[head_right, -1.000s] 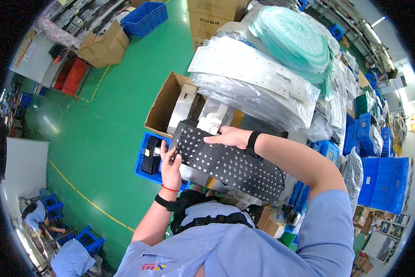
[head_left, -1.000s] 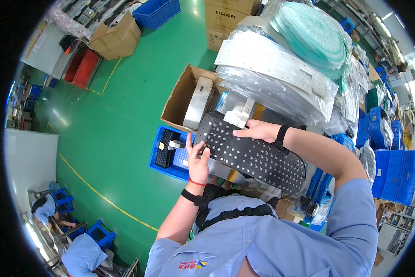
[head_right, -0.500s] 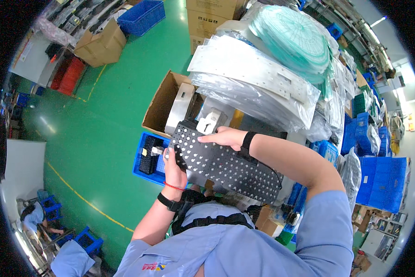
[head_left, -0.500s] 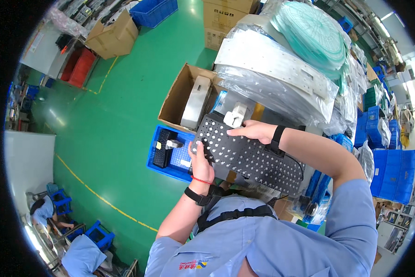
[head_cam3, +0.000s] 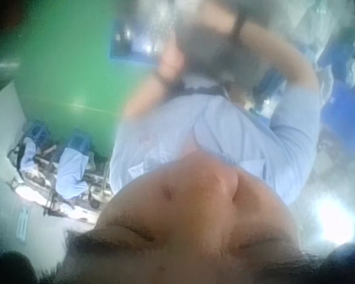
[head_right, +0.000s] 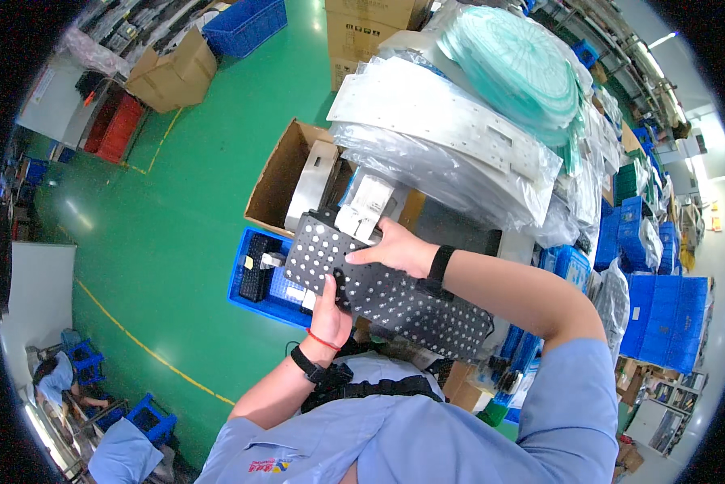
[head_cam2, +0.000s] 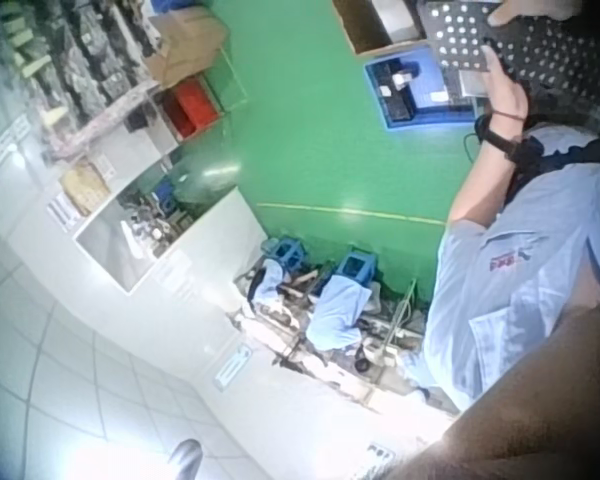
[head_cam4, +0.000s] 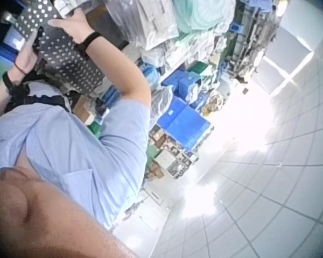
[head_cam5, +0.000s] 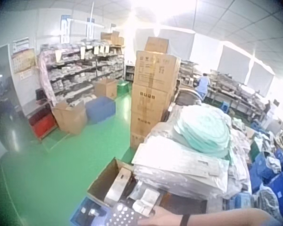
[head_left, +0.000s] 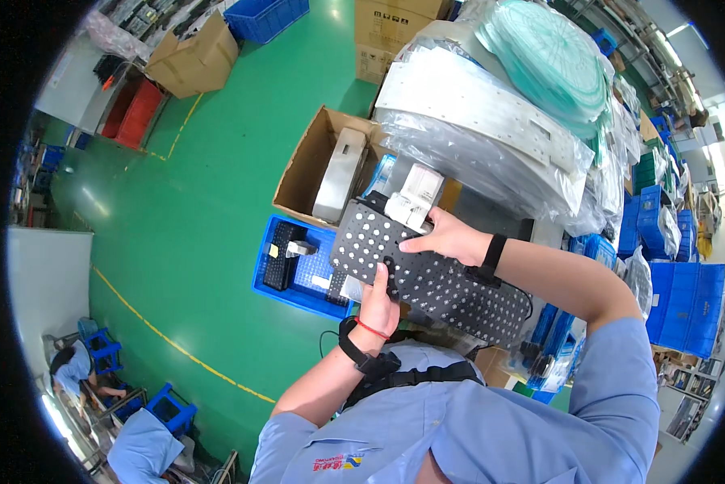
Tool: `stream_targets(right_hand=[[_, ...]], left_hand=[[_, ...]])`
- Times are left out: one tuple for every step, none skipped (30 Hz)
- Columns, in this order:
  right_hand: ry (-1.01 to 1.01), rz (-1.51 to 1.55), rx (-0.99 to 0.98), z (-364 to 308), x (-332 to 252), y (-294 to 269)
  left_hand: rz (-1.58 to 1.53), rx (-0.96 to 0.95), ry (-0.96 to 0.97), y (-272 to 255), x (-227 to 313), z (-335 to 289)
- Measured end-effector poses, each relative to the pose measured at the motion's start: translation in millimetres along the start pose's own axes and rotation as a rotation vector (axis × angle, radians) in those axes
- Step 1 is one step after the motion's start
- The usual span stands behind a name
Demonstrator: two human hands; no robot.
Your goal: The recorder is packing curved black metal plates with white plastic attachments into cardboard boxes on a factory floor.
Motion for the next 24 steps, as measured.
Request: stream_targets(right_hand=[[-0.056,-0.099,0.031,-3.0,-2.4,1.0],[-0.111,-0.198,0.061,-6.8,-6.5,2.6],[-0.171,-0.238,0.038,-16.0,-23.5,9.2],[-0.237,-0.276,0.061,-18.2,-21.2,13.2],[-0.279,-0.348,0.061,-23.3,-21.8,18.6],[-0.325,-0.423,0.064,-29.0,-23.6,24.4],[-0.387,-0.586,0.101,-35.8,-25.9,31.4],[-0.351,-0.671,0.066,-40.5,-23.7,37.3],[-0.393,-0.748,0.063,-47.0,-29.9,45.9],[-0.434,-0.825,0.059,-53.6,-35.4,54.7],[-0.414,-0.863,0.059,-58.8,-37.3,61.4],[-0.393,-0.902,0.063,-64.7,-39.8,66.9],[-0.372,-0.942,0.066,-70.5,-40.9,71.7],[-0.369,-0.962,0.074,-76.3,-41.6,76.0],[-0.368,-0.980,0.082,-82.1,-41.9,80.9],[-0.368,-0.997,0.088,-89.0,-42.1,86.2],[-0.424,-0.992,0.112,-99.7,-46.3,92.1],[-0.482,-0.989,0.137,-111.6,-51.7,98.0],[-0.539,-0.984,0.162,-124.1,-55.9,104.2],[-0.569,-0.995,0.190,-136.5,-56.7,110.7],[-0.598,-1.005,0.220,-149.6,-55.7,116.6],[-0.625,-1.013,0.254,-161.2,-55.8,121.6],[-0.628,-1.017,0.260,-170.2,-55.6,126.4],[-0.620,-1.031,0.289,-181.4,-55.4,131.1]], left_hand=[[-0.062,-0.013,-0.040,-0.5,-1.9,-0.2],[-0.125,-0.025,-0.080,-1.8,-2.7,-0.4],[-0.186,-0.038,-0.119,-1.5,-3.2,-1.2],[-0.190,-0.042,-0.127,-2.2,-3.6,-2.8],[-0.194,-0.046,-0.134,-3.5,-4.8,-5.0],[-0.196,-0.053,-0.139,-4.1,-4.8,-6.7],[-0.230,-0.072,-0.140,-4.2,-4.3,-8.6],[-0.236,-0.097,-0.126,-4.1,-3.6,-10.6],[-0.241,-0.119,-0.109,-4.6,-1.6,-14.0],[-0.246,-0.141,-0.092,-4.7,-0.1,-18.0],[-0.273,-0.123,-0.072,-6.7,0.5,-22.9],[-0.276,-0.147,-0.055,-5.5,2.0,-27.9],[-0.280,-0.170,-0.038,-5.3,3.5,-33.5],[-0.284,-0.192,-0.020,-4.8,4.7,-39.5],[-0.274,-0.190,0.000,-4.7,6.3,-46.2],[-0.281,-0.204,-0.002,-4.8,6.5,-53.5],[-0.289,-0.217,-0.004,-5.5,6.2,-61.5],[-0.297,-0.233,-0.004,-5.7,7.2,-69.1],[-0.281,-0.239,0.023,-6.0,8.9,-78.8],[-0.264,-0.245,0.049,-5.3,10.2,-90.2],[-0.246,-0.251,0.072,-4.0,11.2,-100.1],[-0.232,-0.284,0.088,-0.9,13.2,-108.3],[-0.216,-0.319,0.099,2.5,15.2,-115.6],[-0.196,-0.357,0.102,5.3,16.1,-123.5]])
Point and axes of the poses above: each hand's wrist, its own z-axis towards the middle knuckle, its own y-axis out of the palm, x = y × z, the point moved 6 cm from there along z, towards the middle knuckle, and after that the axes turned 3 degrees about -y, right-handed, at the moved point
